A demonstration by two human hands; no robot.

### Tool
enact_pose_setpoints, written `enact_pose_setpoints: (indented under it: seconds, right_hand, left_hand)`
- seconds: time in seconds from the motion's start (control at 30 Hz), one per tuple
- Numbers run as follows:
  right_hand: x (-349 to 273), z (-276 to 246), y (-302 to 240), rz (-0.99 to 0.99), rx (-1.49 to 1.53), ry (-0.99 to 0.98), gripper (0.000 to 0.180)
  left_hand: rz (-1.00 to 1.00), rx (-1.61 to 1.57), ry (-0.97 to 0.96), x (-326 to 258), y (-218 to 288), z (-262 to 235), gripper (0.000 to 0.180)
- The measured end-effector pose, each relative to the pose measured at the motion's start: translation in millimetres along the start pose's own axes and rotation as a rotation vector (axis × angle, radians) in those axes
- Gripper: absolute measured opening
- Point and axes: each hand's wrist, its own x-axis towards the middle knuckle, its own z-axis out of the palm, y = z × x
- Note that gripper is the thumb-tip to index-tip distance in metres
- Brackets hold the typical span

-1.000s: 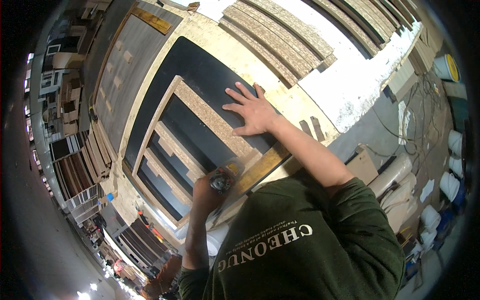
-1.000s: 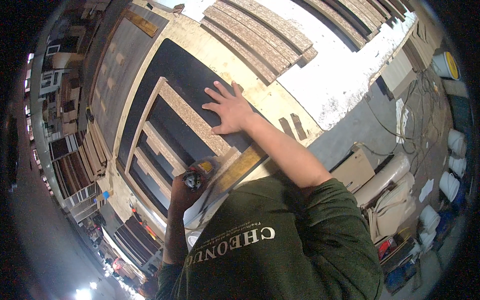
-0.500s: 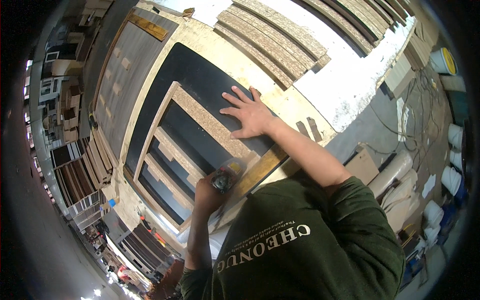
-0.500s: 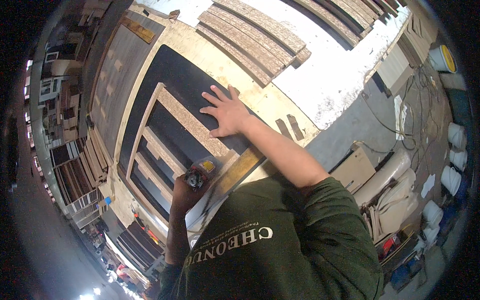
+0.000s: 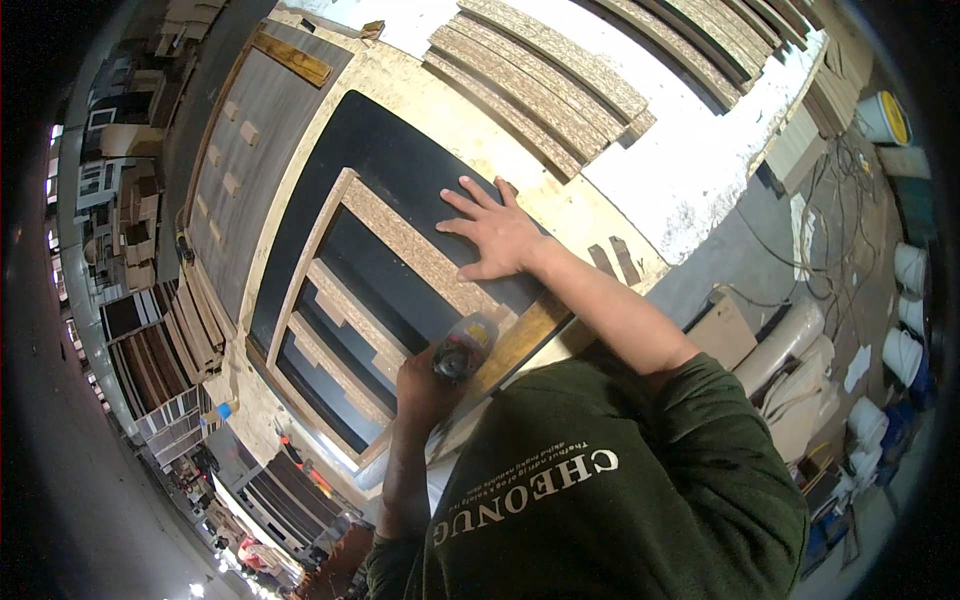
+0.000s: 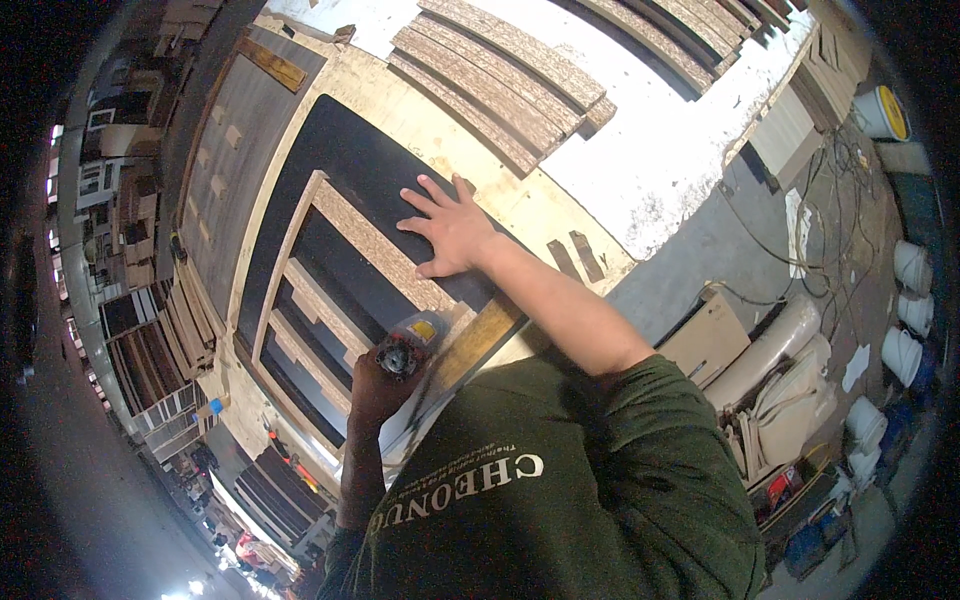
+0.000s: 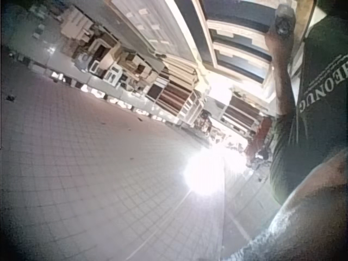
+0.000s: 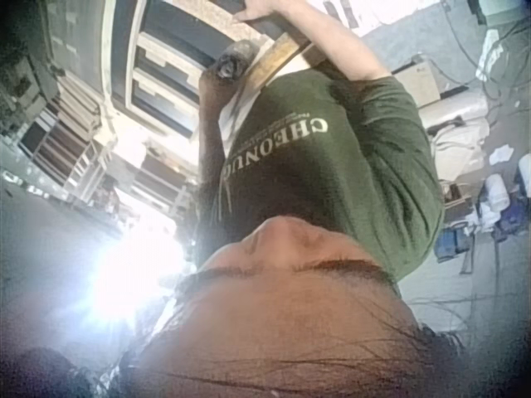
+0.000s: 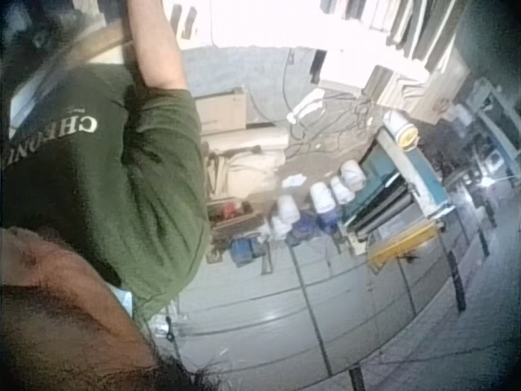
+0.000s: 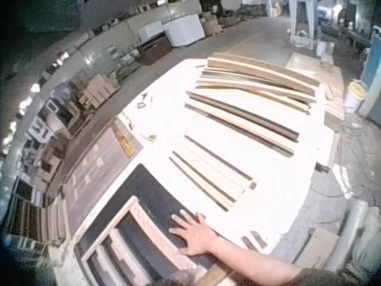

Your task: Assembling wooden frames using a pneumatic staple gun and wooden slats.

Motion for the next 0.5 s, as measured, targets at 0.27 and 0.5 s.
enact_pose_setpoints:
  seconds: [0.27, 0.5]
  right_hand:
    - [-0.9, -1.9, 0.0, 0.015, -0.015, -0.015, 0.074]
    - [0.0, -1.0, 0.1, 0.004, -0.006, -0.006, 0.073]
  left_hand:
    - [-0.065, -0.059, -0.044, -2.7, 4.7, -7.3, 0.034]
    - [0.025, -0.048, 0.001, 0.8, 7.0, -6.1, 0.031]
